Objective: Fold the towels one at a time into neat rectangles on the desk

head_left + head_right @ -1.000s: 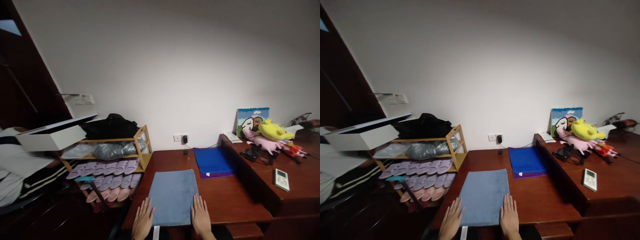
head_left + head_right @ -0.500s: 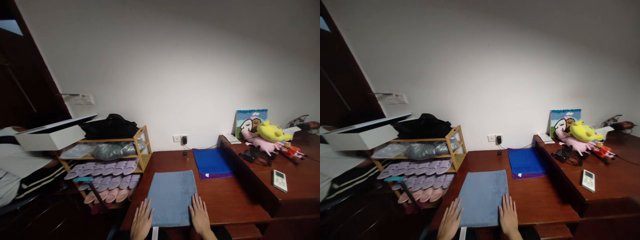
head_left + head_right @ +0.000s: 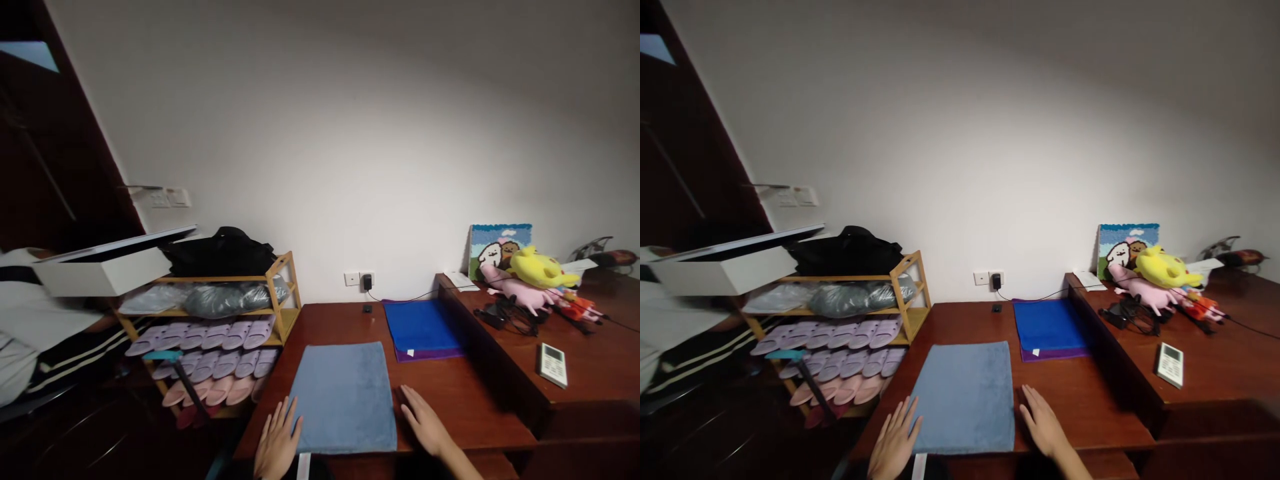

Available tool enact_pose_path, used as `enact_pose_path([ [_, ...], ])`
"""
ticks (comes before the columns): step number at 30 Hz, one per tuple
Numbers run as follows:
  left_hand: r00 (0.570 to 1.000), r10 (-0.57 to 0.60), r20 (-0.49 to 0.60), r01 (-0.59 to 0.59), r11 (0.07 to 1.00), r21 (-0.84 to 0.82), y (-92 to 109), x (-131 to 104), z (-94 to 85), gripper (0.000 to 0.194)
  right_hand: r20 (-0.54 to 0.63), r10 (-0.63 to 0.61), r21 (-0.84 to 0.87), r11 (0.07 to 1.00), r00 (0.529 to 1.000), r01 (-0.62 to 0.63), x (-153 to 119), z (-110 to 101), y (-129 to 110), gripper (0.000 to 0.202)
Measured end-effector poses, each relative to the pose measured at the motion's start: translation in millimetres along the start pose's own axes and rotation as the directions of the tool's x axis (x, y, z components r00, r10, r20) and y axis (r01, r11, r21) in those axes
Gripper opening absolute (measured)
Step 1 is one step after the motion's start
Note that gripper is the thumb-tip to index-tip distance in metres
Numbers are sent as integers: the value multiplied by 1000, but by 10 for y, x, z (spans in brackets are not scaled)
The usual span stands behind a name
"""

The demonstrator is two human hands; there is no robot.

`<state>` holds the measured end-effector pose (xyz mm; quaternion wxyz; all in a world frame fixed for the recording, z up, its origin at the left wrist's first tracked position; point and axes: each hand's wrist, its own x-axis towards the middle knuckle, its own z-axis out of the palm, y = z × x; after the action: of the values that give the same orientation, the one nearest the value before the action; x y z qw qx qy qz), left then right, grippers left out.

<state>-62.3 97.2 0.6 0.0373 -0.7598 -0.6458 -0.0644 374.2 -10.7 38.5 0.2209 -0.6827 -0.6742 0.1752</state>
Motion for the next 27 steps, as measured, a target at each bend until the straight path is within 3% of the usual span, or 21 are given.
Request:
enact_pose_path([
  [3,1000,5,-13,-5,1000,-2,-9,-11,-1,66,-79,-81,-124,990,994,71,-153,-118,238,64],
  [5,1000,4,-25,-4,1000,2,-10,-15,-3,65,-138,-25,-192,981,990,-2,-228,-101,365,67],
  [9,1000,0,-17,0,1000,10,-6,-17,-6,66,-109,66,-217,972,992,-88,-239,112,411,73],
  [19,998,-1,-64,-1,999,-34,-5,-34,32,63,-128,46,-145,987,991,-64,-76,323,91,56],
  [23,997,9,-81,-12,999,-42,-34,-39,83,63,-99,24,-81,996,995,-32,92,560,-276,59],
  [27,997,10,-77,-14,998,-56,-79,-32,179,62,-62,118,-110,986,991,-124,336,803,-643,69],
])
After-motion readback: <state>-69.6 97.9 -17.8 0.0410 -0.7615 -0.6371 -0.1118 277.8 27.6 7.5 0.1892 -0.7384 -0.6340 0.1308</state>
